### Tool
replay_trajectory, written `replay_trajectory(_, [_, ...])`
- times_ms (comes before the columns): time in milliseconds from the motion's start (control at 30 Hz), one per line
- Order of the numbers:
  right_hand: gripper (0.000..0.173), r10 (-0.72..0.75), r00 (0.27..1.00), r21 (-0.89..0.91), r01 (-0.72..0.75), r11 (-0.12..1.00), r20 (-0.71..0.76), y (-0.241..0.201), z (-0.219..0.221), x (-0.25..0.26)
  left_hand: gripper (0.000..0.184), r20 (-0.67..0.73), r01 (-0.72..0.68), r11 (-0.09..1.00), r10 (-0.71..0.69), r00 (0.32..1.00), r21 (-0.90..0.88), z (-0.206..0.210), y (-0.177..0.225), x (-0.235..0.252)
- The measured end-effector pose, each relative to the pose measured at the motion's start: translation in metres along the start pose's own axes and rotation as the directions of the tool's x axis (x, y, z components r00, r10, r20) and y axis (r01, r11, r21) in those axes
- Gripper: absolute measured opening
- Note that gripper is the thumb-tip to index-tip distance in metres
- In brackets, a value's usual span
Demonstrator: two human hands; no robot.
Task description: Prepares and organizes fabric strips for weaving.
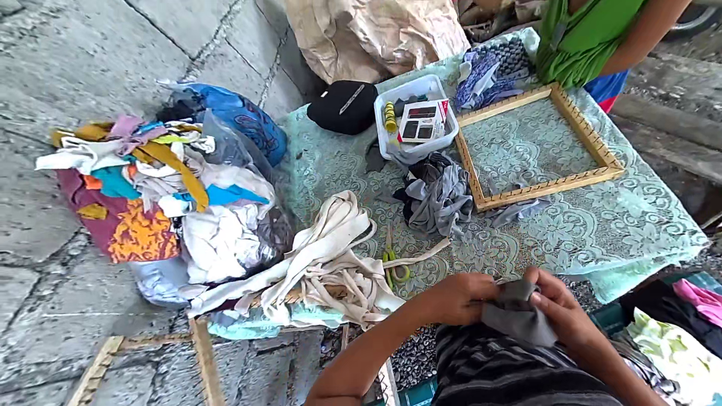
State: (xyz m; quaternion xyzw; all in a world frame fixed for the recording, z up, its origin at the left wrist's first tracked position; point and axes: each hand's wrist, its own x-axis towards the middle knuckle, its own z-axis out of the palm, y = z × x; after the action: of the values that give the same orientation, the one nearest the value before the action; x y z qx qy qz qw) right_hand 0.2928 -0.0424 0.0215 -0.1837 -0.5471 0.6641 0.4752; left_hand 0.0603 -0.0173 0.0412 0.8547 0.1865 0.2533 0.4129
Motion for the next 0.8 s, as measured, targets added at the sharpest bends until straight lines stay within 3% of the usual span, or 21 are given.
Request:
replay_trajectory(67, [0.011, 0.058, 0.981, -0.032, -0.065, 0.997, -0.183, -0.006, -0.009, -0.001, 0.019, -0.089, 0.037, 0.993, -0.047, 0.995, -0.110, -0.009, 0.005, 0.007])
replay_trajectory(133, [0.017, 0.172, 0.917, -0.025, -0.193, 0.981, -0.360, -0.006, -0.014, 0.000, 0.022, -0.213, 0.136, 0.970, -0.179, 0.960, -0.202, -0.019, 0.005, 0.009])
replay_trajectory(200, [0.017, 0.252, 0.890, 0.020, -0.264, 0.964, -0.381, -0.001, -0.020, -0.003, 0.023, -0.376, 0.151, 0.929, -0.280, 0.883, -0.339, -0.025, -0.001, 0.006])
replay_trajectory(267, [0.014, 0.233, 0.920, 0.037, -0.234, 0.972, -0.315, 0.008, -0.022, -0.007, 0.029, -0.497, 0.094, 0.832, -0.413, 0.763, -0.546, -0.031, 0.000, 0.001])
replay_trajectory(367, [0.007, 0.179, 0.963, -0.001, -0.183, 0.983, -0.204, 0.019, -0.017, -0.008, 0.050, -0.591, -0.103, 0.622, -0.660, 0.463, -0.776, -0.039, 0.020, 0.000])
replay_trajectory(400, [0.006, 0.163, 0.971, -0.038, -0.172, 0.984, -0.176, 0.022, -0.015, -0.007, 0.056, -0.602, -0.171, 0.590, -0.687, 0.408, -0.789, -0.044, 0.021, -0.001])
replay_trajectory(500, [0.012, 0.116, 0.988, -0.200, -0.134, 0.971, -0.101, 0.032, -0.010, -0.005, 0.063, -0.668, -0.318, 0.589, -0.683, 0.295, -0.743, -0.065, 0.015, -0.016])
replay_trajectory(567, [0.024, 0.087, 0.994, -0.286, -0.102, 0.953, -0.065, 0.035, -0.012, -0.005, 0.064, -0.738, -0.337, 0.663, -0.650, 0.182, -0.668, -0.085, 0.011, -0.033])
replay_trajectory(667, [0.038, -0.030, 0.995, -0.459, -0.016, 0.888, -0.092, 0.030, -0.031, -0.001, 0.065, -0.871, -0.346, 0.820, -0.491, -0.018, -0.455, -0.118, 0.005, -0.066])
replay_trajectory(733, [0.035, -0.124, 0.982, -0.579, 0.018, 0.815, -0.145, 0.022, -0.053, 0.003, 0.060, -0.926, -0.286, 0.922, -0.322, -0.195, -0.261, -0.140, 0.001, -0.085])
replay_trajectory(800, [0.033, -0.199, 0.963, -0.713, 0.011, 0.701, -0.181, 0.013, -0.078, 0.003, 0.043, -0.929, -0.071, 0.989, -0.148, -0.340, -0.131, -0.158, -0.008, -0.103])
